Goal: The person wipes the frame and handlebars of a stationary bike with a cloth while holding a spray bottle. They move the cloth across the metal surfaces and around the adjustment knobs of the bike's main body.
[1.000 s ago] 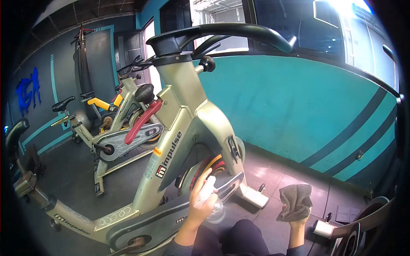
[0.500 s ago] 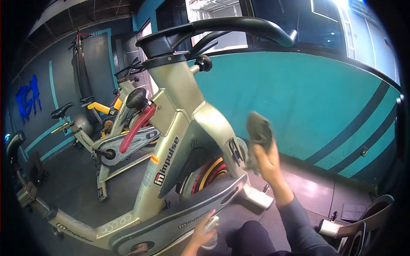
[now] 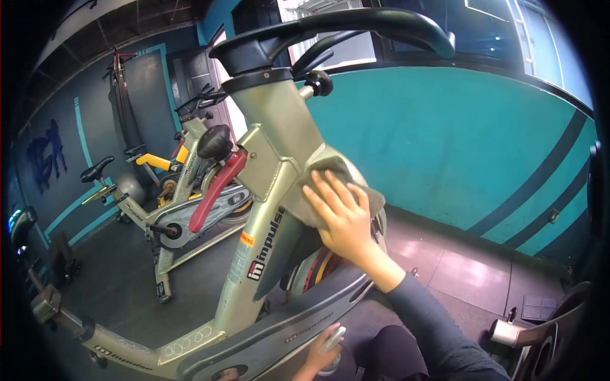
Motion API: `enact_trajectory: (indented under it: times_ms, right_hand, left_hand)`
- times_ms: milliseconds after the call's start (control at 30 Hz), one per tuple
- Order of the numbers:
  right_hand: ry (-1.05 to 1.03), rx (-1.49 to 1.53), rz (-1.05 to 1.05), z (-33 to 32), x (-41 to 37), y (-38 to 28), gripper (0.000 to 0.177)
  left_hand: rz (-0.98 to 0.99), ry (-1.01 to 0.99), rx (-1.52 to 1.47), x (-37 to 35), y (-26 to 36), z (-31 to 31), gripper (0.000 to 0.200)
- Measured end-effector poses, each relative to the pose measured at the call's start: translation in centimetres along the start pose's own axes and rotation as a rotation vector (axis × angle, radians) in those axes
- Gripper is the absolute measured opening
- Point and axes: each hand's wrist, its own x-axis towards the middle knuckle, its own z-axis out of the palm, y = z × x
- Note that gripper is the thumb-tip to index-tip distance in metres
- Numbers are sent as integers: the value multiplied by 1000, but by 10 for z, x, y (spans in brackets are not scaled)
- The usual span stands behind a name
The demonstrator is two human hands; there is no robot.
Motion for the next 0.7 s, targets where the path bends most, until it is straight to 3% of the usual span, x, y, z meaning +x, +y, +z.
enact_trajectory:
  times_ms: [167,300,400,467,533,700]
  right_hand:
    - [9,34,-58,4,-43,-23,53]
    - [-180,241,-227,-9,-76,-40,44]
    - [-45,254,-302,-26,-61,-34,40]
    - [139,297,-179,-41,-28,-19,37]
    - [236,183,-84,-51,9,-6,44]
    - [-117,-20,7,-16,46,15,60]
  left_hand:
    - [-20,6,51,-1,-1,-1,58]
    - [3,15,44,-4,0,-4,59]
    - [-30,3,-15,-6,7,-5,58]
    - [-25,-8,-38,-5,1,-6,58]
    - [-25,-14,-24,-5,-1,-6,57]
    - [27,-13,63,-5,-3,-6,57]
